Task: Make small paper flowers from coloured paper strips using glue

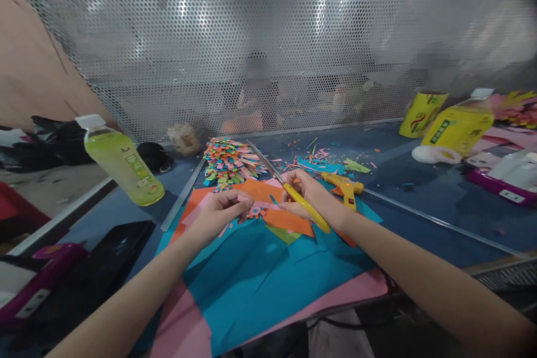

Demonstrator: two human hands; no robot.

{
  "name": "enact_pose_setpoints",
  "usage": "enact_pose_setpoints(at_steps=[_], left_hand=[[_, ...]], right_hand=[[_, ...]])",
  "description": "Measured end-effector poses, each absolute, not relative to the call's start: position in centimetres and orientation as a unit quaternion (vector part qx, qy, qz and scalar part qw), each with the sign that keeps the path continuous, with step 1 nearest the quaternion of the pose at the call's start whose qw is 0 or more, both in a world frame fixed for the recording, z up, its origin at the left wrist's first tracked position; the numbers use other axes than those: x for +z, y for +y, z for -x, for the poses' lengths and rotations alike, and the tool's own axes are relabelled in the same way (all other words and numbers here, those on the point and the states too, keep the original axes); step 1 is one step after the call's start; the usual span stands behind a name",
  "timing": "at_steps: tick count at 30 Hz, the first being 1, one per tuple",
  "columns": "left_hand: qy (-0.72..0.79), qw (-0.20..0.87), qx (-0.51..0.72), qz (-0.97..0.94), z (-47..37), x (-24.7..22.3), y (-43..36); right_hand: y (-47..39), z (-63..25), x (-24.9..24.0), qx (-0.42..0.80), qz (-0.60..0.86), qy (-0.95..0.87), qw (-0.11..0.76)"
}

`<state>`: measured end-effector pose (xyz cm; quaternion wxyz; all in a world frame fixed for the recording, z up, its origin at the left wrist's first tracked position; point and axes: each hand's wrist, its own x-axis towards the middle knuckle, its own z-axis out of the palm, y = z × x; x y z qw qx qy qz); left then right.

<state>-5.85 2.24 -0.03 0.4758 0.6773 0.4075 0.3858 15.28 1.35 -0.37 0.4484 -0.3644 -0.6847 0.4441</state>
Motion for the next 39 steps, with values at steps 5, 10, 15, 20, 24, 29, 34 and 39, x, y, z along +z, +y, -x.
enact_pose_setpoints(at_steps=[5,10,15,20,24,29,34,39], left_hand=[[0.406,0.511,0.437,-0.619,5.2,0.5,1.8],[0.38,0.552,0.416,-0.614,4.6,0.1,1.5],[0.383,0.561,0.335,-0.653,4.4,-0.5,1.3],[0.399,0.538,0.329,-0.666,4.1,-0.2,1.1],[0.402,0.532,0.339,-0.664,4.1,0.1,0.9],[0.419,0.494,0.423,-0.633,4.5,0.1,1.2],[0.388,0.508,0.48,-0.601,5.0,-0.1,1.6],[0.356,0.508,0.489,-0.614,5.3,0.4,1.6]], right_hand=[[1.1,-14.8,-0.9,0.458,0.34,-0.699,0.432],[0.6,-14.8,-0.6,0.469,0.359,-0.682,0.431],[0.7,-14.8,-0.7,0.466,0.351,-0.689,0.43],[1.0,-14.5,-1.5,0.475,0.355,-0.684,0.425],[1.1,-14.3,-1.5,0.464,0.369,-0.683,0.428],[1.0,-14.9,-0.8,0.457,0.387,-0.696,0.397],[0.8,-15.8,-0.1,0.419,0.399,-0.739,0.344],[0.4,-16.2,0.6,0.411,0.413,-0.76,0.287]])
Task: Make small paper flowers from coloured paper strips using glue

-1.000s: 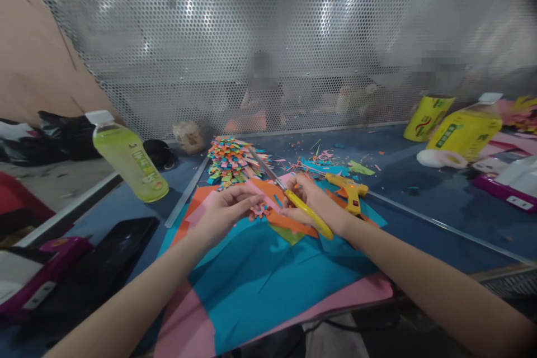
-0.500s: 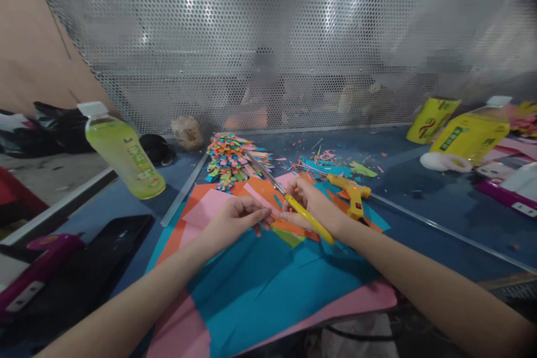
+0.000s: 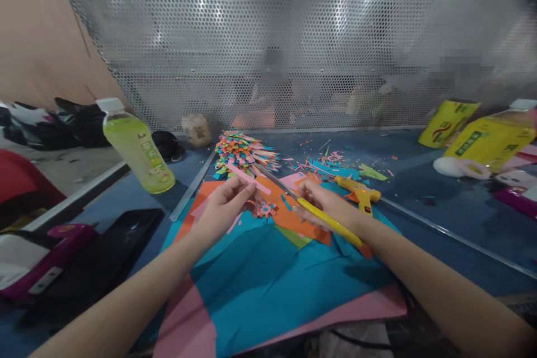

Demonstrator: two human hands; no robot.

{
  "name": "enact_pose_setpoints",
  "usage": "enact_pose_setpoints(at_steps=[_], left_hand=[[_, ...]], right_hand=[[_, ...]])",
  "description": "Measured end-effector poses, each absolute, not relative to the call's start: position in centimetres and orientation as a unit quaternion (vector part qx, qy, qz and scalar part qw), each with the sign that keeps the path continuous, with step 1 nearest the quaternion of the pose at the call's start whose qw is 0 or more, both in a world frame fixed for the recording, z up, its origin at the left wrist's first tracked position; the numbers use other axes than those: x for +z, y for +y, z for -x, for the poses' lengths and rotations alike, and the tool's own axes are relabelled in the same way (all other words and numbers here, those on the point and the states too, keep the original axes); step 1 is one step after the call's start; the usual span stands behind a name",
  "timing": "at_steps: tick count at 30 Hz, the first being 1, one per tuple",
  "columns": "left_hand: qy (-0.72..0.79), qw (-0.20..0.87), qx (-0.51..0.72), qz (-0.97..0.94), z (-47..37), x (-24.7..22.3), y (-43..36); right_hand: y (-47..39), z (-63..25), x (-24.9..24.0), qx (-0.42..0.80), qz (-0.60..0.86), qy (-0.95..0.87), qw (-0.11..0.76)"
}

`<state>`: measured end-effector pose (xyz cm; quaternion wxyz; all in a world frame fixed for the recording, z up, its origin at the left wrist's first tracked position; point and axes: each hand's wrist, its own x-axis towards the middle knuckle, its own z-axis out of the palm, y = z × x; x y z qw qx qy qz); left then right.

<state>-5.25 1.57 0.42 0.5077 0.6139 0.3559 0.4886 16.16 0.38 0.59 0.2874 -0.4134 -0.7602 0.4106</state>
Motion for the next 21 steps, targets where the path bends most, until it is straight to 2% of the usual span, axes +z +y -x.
enact_pose_setpoints(at_steps=[11,21], left_hand=[[0.347,0.498,0.446,-0.658,5.5,-0.4,1.3],[0.354,0.459,0.516,-0.631,5.1,0.4,0.9]], right_hand=[[0.4,-16.0,0.0,0.375,0.407,-0.782,0.287],[-0.4,-15.9,0.6,0.384,0.395,-0.792,0.263]])
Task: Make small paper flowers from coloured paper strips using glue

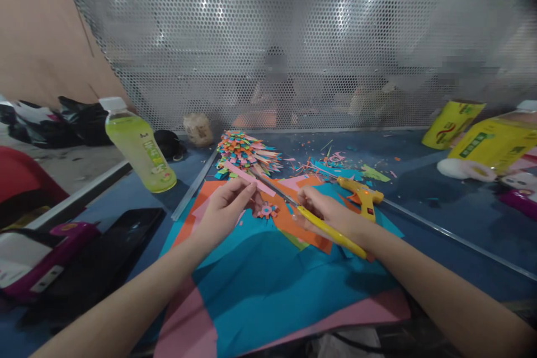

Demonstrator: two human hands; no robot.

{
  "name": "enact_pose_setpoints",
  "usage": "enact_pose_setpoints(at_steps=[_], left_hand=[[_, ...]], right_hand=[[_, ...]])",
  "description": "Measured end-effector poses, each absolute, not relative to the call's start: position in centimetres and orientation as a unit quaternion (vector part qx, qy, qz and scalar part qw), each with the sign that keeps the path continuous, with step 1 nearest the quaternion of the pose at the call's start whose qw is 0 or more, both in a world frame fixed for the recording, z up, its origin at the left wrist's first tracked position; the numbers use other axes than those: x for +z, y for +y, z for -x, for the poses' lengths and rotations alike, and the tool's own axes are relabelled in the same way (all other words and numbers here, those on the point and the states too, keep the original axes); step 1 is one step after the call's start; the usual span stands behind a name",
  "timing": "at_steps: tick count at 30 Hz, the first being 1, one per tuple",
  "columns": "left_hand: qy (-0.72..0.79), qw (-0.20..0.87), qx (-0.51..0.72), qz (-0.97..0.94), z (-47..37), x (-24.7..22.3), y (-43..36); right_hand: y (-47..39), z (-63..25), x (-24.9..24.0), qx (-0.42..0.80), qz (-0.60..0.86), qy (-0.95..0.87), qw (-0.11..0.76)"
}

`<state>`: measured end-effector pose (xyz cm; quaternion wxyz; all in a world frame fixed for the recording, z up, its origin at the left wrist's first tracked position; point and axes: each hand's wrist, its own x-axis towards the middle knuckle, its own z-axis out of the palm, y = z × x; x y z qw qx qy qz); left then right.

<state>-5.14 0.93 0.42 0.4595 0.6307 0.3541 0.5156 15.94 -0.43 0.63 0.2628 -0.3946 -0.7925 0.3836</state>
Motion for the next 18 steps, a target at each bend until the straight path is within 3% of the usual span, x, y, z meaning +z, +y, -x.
enact_pose_setpoints(at_steps=[18], left_hand=[[0.384,0.384,0.525,-0.656,5.14,0.67,0.61]], right_hand=[[-0.68,-15.85,0.29,0.381,0.384,-0.801,0.257]])
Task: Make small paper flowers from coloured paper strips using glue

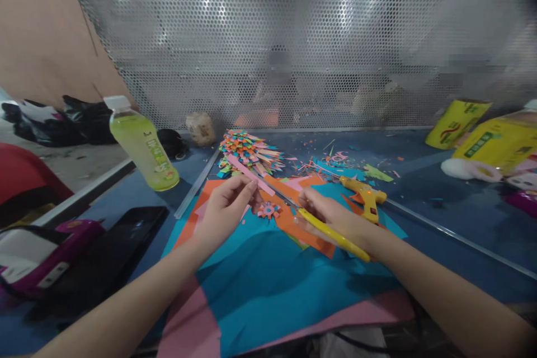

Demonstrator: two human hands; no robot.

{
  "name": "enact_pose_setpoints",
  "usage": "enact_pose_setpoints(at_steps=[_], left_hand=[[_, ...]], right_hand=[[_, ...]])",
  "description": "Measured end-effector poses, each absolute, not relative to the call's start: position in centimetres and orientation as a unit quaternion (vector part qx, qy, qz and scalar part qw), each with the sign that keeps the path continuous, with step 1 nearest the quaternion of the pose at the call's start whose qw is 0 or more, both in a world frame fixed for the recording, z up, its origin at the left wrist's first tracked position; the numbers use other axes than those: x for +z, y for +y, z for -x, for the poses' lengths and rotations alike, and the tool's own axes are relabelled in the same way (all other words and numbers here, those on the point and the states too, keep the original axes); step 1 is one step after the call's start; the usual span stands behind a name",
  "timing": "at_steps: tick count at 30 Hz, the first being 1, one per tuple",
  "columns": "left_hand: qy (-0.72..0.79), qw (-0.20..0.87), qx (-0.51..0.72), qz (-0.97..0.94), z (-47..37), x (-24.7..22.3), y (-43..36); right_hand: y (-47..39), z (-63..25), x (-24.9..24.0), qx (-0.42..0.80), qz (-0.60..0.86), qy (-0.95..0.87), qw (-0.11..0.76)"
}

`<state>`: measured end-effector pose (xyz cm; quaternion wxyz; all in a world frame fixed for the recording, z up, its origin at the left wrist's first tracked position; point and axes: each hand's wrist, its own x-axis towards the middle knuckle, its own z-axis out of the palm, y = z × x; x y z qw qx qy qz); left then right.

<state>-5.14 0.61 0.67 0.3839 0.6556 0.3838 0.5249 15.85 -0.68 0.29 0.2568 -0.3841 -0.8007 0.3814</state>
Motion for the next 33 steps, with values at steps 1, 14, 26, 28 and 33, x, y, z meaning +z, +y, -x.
enact_pose_setpoints(at_steps=[1,14,26,28,33], left_hand=[[0.383,0.385,0.525,-0.656,5.13,0.65,0.65],[0.377,0.398,0.524,-0.652,5.28,0.33,0.71],[0.368,0.412,0.534,-0.64,5.01,0.57,0.63],[0.368,0.412,0.532,-0.641,5.03,0.53,0.72],[0.37,0.417,0.532,-0.637,5.0,0.52,0.84]], right_hand=[[-0.68,-15.83,0.32,0.381,0.385,-0.8,0.258],[-1.01,-15.66,1.03,0.377,0.409,-0.788,0.262],[-0.78,-15.86,0.66,0.354,0.41,-0.797,0.267],[-0.73,-15.88,0.6,0.357,0.406,-0.798,0.267],[-0.71,-15.94,0.68,0.36,0.407,-0.797,0.265]])
